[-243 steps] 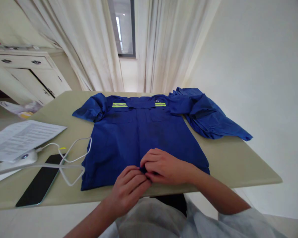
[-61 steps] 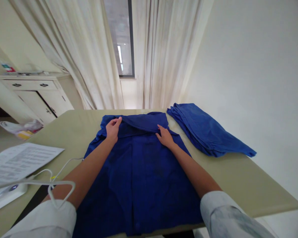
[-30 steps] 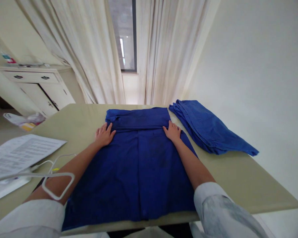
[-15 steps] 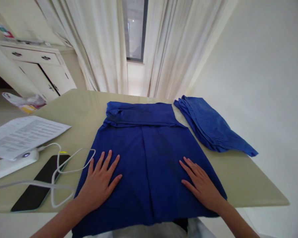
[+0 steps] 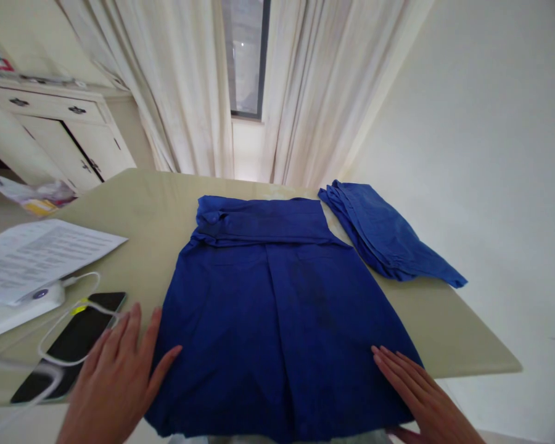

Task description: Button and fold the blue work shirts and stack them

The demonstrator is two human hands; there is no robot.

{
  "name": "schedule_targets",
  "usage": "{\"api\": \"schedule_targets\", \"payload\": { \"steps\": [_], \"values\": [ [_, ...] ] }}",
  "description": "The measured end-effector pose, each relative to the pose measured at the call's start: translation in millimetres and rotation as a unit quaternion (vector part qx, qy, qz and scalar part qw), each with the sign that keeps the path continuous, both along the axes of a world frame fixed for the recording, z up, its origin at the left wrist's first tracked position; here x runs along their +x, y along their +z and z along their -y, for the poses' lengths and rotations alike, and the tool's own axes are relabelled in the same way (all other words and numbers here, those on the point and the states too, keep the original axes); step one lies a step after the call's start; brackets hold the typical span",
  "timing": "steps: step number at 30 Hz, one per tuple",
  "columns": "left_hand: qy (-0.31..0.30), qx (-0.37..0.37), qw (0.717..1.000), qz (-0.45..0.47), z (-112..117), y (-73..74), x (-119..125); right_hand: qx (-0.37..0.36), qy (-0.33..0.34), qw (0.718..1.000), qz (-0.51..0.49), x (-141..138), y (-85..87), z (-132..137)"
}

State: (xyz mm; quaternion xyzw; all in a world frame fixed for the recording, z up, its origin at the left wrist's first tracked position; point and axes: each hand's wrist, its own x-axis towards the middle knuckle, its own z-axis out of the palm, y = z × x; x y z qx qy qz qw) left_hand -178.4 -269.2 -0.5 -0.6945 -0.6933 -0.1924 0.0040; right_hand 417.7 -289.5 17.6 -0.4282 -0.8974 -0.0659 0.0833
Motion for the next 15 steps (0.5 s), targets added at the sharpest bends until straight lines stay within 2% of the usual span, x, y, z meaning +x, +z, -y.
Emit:
{"api": "schedule_targets", "payload": {
  "steps": [2, 4, 5, 6, 8, 10, 12, 15],
  "values": [
    [-0.104, 0.098, 0.986, -0.087, 25, -11.8, 21, 0.022, -0.02, 0.999, -0.024, 5, -3.3, 1],
    [-0.241, 0.173, 0.939, -0.174, 40, -22.4, 43, 0.033, -0.041, 0.997, -0.05, 10, -1.4, -3],
    [-0.286, 0.197, 0.915, -0.203, 44, -26.6, 52, 0.039, -0.05, 0.996, -0.057, 12, 1.8, -8],
    [-0.306, 0.212, 0.901, -0.224, 46, -29.7, 59, 0.049, -0.057, 0.995, -0.062, 14, 6.4, -13],
    [-0.302, 0.212, 0.898, -0.241, 45, -30.8, 63, 0.082, -0.061, 0.993, -0.061, 18, 19.3, -26],
    [-0.289, 0.188, 0.914, -0.214, 42, -23.8, 61, 0.122, -0.047, 0.99, -0.05, 19, 35.8, -39],
    [-0.264, 0.176, 0.937, -0.148, 38, -9.6, 61, 0.159, -0.024, 0.986, -0.033, 17, 54.0, -50],
    [-0.236, 0.201, 0.949, -0.064, 23, 18.1, 69, 0.213, -0.026, 0.976, -0.034, 8, 80.3, -71]
  ]
}}
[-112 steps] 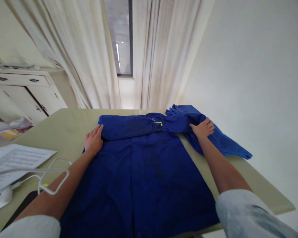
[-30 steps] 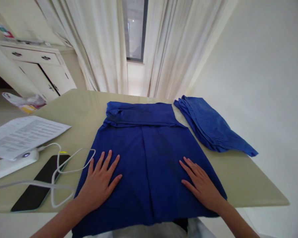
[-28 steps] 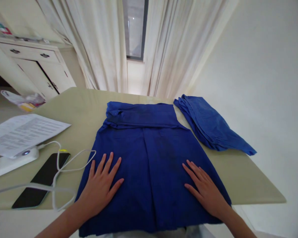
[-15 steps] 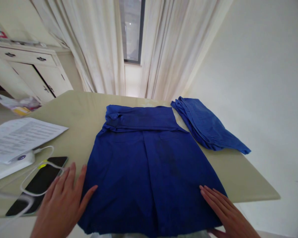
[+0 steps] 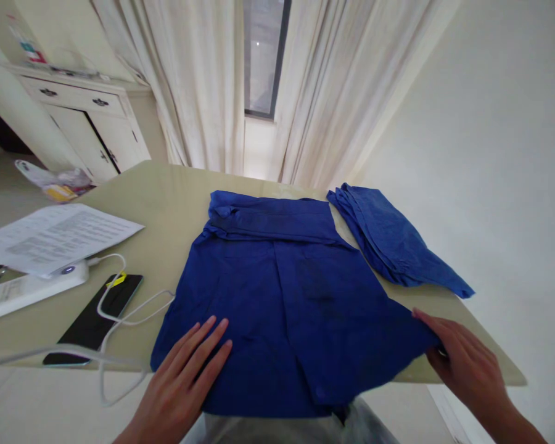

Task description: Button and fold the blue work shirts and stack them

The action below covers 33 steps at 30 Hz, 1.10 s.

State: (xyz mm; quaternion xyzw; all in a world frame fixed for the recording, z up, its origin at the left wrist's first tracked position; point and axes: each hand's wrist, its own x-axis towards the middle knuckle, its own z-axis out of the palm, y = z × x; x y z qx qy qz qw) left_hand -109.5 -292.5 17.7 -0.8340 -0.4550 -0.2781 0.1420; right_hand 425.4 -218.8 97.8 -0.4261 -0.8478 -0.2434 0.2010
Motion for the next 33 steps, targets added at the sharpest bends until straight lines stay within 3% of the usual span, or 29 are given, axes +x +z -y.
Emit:
{"api": "schedule_targets", "payload": {
  "steps": [3, 8, 12, 15, 18, 21, 24, 27, 29, 31, 33],
  "values": [
    [0.043, 0.01, 0.999, 0.026, -34, 28.0, 10, 0.062, -0.031, 0.998, -0.011, -12, 23.9, -31],
    [0.245, -0.061, 0.967, 0.019, -120, 74.8, 4, 0.153, -0.078, 0.982, 0.08, -28, 66.7, -106],
    [0.316, -0.073, 0.945, 0.05, -192, 114.2, -10, 0.107, -0.132, 0.982, 0.084, -48, 101.0, -177],
    [0.323, -0.045, 0.939, 0.106, -252, 134.5, -15, 0.029, -0.171, 0.984, 0.034, -72, 110.8, -240],
    [0.334, -0.025, 0.919, 0.21, -310, 131.1, -19, -0.031, -0.224, 0.97, -0.085, -97, 92.6, -299],
    [0.371, -0.12, 0.868, 0.308, -347, 100.3, -36, -0.123, -0.289, 0.928, -0.201, -115, 45.4, -330],
    [0.365, -0.274, 0.817, 0.353, -356, 60.2, -61, -0.261, -0.319, 0.881, -0.232, -120, -12.4, -330],
    [0.361, -0.338, 0.758, 0.425, -352, 37.6, -78, -0.333, -0.347, 0.838, -0.256, -116, -51.3, -317],
    [0.35, -0.373, 0.692, 0.509, -353, 36.8, -81, -0.344, -0.364, 0.811, -0.303, -109, -58.9, -313],
    [0.324, -0.423, 0.63, 0.566, -359, 42.8, -78, -0.351, -0.363, 0.771, -0.387, -101, -55.2, -314],
    [0.305, -0.468, 0.594, 0.58, -366, 50.4, -73, -0.372, -0.348, 0.723, -0.468, -94, -46.6, -319]
  ]
}}
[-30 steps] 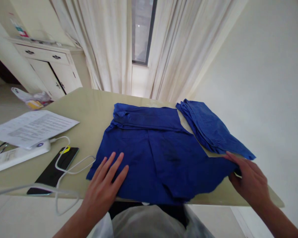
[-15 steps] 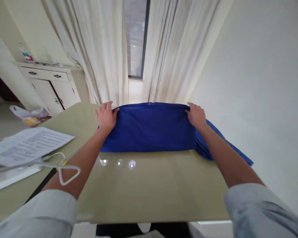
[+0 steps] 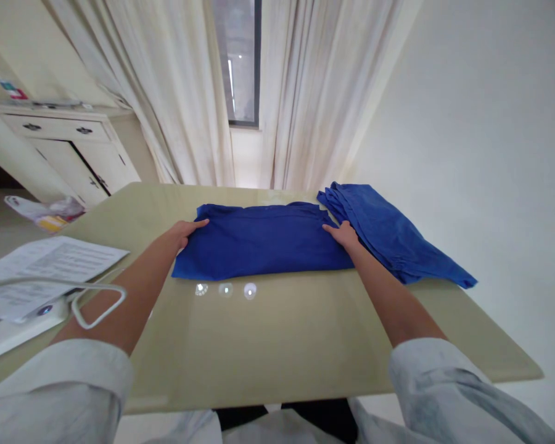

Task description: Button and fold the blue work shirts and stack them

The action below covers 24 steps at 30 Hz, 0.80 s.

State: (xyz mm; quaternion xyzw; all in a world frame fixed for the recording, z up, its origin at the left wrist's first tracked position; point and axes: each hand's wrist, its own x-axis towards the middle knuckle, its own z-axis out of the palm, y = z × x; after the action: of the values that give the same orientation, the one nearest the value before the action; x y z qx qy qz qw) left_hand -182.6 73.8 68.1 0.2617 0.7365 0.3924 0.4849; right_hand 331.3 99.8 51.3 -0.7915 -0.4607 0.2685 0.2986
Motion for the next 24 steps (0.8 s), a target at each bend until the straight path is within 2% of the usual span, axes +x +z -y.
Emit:
{"api": "schedule_targets", "payload": {
  "steps": [5, 8, 11, 14, 16, 18, 20, 22, 24],
  "values": [
    [-0.015, -0.041, 0.996, 0.08, 0, 8.3, 6, -0.069, 0.035, 0.985, -0.156, 6, 12.1, 1],
    [-0.026, -0.005, 0.992, 0.12, 12, 7.6, 3, -0.094, 0.063, 0.966, -0.231, 6, 9.9, 12],
    [-0.04, 0.039, 0.991, 0.12, 25, 8.9, -1, -0.085, 0.092, 0.95, -0.287, 9, 7.6, 29],
    [-0.059, 0.047, 0.993, 0.095, 32, 13.1, -2, -0.062, 0.137, 0.927, -0.344, 17, 9.6, 53],
    [-0.074, 0.043, 0.992, 0.088, 34, 15.8, 1, -0.035, 0.153, 0.924, -0.35, 23, 15.7, 73],
    [-0.082, 0.041, 0.991, 0.094, 38, 17.4, 6, -0.004, 0.169, 0.931, -0.323, 32, 27.8, 97],
    [-0.095, 0.059, 0.987, 0.111, 47, 17.8, 15, 0.01, 0.211, 0.937, -0.279, 46, 48.2, 123],
    [-0.119, 0.093, 0.979, 0.139, 62, 17.8, 31, 0.0, 0.272, 0.938, -0.213, 68, 78.2, 144],
    [-0.144, 0.126, 0.966, 0.172, 81, 18.3, 55, -0.03, 0.336, 0.932, -0.134, 101, 117.5, 154]
  ]
}}
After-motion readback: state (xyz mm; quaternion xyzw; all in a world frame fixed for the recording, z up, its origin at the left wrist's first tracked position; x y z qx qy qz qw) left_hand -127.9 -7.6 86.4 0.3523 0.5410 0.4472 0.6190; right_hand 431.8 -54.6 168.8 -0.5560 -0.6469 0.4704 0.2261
